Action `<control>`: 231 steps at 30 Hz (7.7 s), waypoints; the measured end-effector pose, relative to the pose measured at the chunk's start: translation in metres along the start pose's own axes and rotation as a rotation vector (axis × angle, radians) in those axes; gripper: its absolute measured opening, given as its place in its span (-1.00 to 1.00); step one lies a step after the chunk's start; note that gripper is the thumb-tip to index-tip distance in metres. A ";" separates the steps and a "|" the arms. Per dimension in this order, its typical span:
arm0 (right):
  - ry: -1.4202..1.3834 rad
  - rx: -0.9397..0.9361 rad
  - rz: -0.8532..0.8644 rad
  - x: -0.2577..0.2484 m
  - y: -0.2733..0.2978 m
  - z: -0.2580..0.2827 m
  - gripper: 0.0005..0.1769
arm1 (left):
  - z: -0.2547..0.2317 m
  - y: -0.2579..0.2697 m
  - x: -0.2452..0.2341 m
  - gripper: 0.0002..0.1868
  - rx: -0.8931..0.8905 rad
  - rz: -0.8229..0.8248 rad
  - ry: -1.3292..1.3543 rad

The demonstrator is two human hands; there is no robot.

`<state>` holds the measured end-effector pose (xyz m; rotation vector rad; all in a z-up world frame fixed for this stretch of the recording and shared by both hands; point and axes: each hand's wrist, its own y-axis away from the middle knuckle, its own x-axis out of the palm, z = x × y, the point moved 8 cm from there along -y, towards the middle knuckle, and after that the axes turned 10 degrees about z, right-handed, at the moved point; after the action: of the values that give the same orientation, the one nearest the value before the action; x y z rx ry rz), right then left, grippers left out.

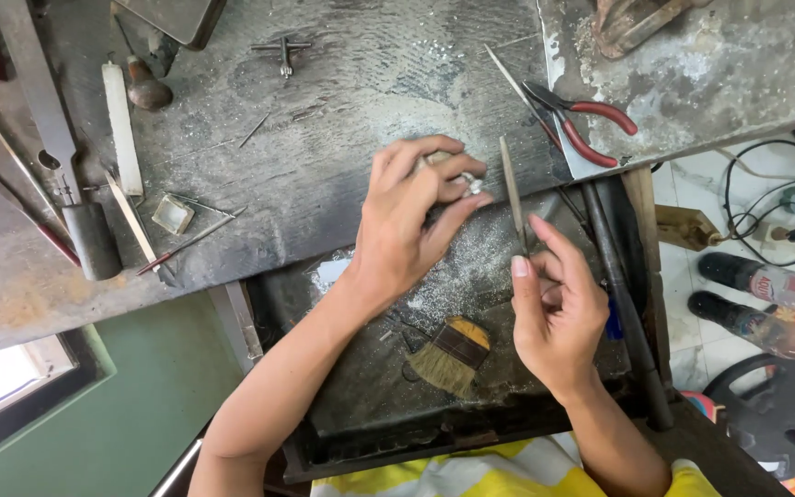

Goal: Filing and smoothing the surface of a metal ring using a needle file and pliers at a jeweler's workbench.

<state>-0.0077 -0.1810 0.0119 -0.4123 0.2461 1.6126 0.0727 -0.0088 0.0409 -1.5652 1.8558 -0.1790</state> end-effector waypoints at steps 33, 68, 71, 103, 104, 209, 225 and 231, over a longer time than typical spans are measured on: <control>0.277 -0.184 0.092 -0.011 -0.040 0.036 -0.77 | 0.040 -0.035 0.004 -0.79 -0.044 0.692 0.513; 0.188 -0.185 0.034 0.018 -0.032 0.022 -0.78 | 0.052 -0.043 0.012 -0.81 -0.220 0.832 0.586; 0.266 -0.247 0.041 0.020 -0.030 0.021 -0.76 | 0.056 -0.041 0.014 -0.82 -0.219 0.856 0.543; 0.326 -0.313 0.126 0.013 -0.029 0.017 -0.66 | 0.056 -0.043 0.014 -0.82 -0.132 0.888 0.499; 0.346 -0.296 0.118 0.010 -0.026 0.016 -0.70 | 0.056 -0.043 0.013 -0.82 -0.138 0.891 0.504; 0.327 -0.214 0.069 0.021 -0.003 0.039 -0.72 | -0.007 0.036 -0.005 -0.92 0.012 -0.301 -0.233; 0.365 -0.173 0.151 0.023 -0.004 0.050 -0.75 | 0.002 0.047 0.010 -0.89 0.071 -0.169 -0.253; 0.361 -0.226 0.144 0.035 -0.042 0.057 -0.76 | -0.009 0.036 0.002 -0.97 0.108 -0.192 -0.256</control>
<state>0.0261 -0.1230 0.0532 -0.8796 0.3737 1.7065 0.0378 -0.0037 0.0280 -1.6093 1.4766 -0.1544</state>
